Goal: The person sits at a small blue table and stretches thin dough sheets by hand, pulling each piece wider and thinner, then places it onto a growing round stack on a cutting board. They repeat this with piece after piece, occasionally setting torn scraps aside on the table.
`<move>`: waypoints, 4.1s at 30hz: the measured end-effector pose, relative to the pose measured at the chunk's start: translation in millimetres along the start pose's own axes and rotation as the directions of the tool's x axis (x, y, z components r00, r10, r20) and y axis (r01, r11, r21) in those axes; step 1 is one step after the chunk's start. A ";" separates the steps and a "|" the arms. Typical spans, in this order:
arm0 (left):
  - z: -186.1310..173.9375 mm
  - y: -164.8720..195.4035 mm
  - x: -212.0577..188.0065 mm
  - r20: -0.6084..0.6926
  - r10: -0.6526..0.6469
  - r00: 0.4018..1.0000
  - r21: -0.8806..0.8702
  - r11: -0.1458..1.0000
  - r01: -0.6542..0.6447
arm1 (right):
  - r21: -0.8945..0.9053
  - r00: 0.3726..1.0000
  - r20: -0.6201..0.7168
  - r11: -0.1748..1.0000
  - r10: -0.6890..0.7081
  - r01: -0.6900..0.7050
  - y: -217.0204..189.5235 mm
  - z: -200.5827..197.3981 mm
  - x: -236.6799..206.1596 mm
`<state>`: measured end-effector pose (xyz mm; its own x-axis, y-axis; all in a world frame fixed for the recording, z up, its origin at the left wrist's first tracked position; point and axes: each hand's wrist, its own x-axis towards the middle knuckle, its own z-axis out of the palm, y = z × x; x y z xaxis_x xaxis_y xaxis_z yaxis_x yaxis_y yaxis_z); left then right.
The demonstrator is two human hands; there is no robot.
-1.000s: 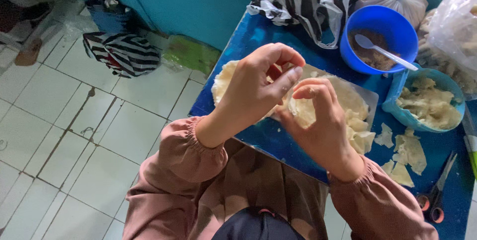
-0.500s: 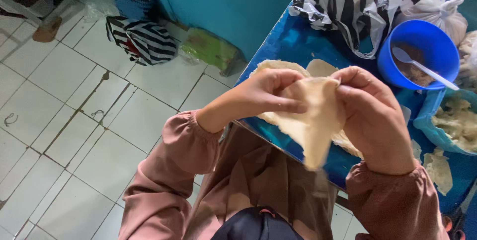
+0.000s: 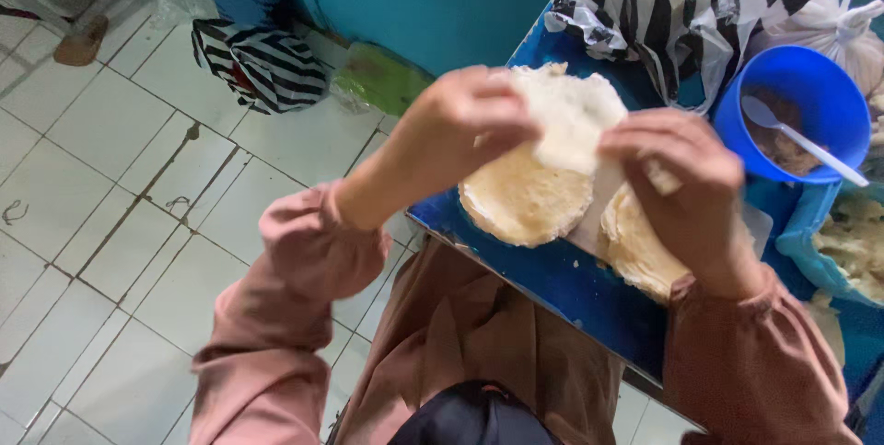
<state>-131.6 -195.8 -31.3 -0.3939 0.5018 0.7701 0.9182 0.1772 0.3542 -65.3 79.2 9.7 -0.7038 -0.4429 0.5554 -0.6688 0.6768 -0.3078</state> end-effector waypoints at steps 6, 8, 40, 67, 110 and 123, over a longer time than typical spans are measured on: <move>23.8 18.3 -59.1 0.183 -0.135 0.974 0.105 0.987 0.117 | 0.108 0.976 0.213 0.994 -0.031 0.008 -4.2 30.8 -29.5; 24.3 20.6 -69.6 0.157 -0.137 0.978 0.086 0.988 0.125 | 0.107 0.980 0.200 0.994 -0.024 0.003 -3.1 32.4 -35.2; 148.7 143.0 40.9 0.290 -0.383 0.877 -0.532 0.697 0.480 | 0.365 0.655 0.069 0.592 0.752 -0.718 -12.9 -91.5 -128.6; 10.2 96.9 19.7 0.143 -0.755 0.640 -0.659 0.410 0.631 | 0.382 0.880 0.314 0.802 0.355 -0.460 -35.9 -40.1 29.5; 42.9 23.6 5.7 -0.051 -0.678 0.733 -0.256 0.718 0.647 | 0.457 0.857 0.407 0.742 0.316 -0.490 25.7 44.9 34.4; 57.9 148.5 37.4 0.029 -0.469 0.883 -0.343 0.825 0.449 | 0.602 0.835 0.165 0.617 0.525 -0.507 -57.2 -90.9 -107.0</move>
<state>-7.6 -101.7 19.4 -0.7769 0.3850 0.4982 0.5664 0.0817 0.8201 70.1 141.3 38.2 -0.9783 -0.1116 0.1745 -0.1999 0.2884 -0.9364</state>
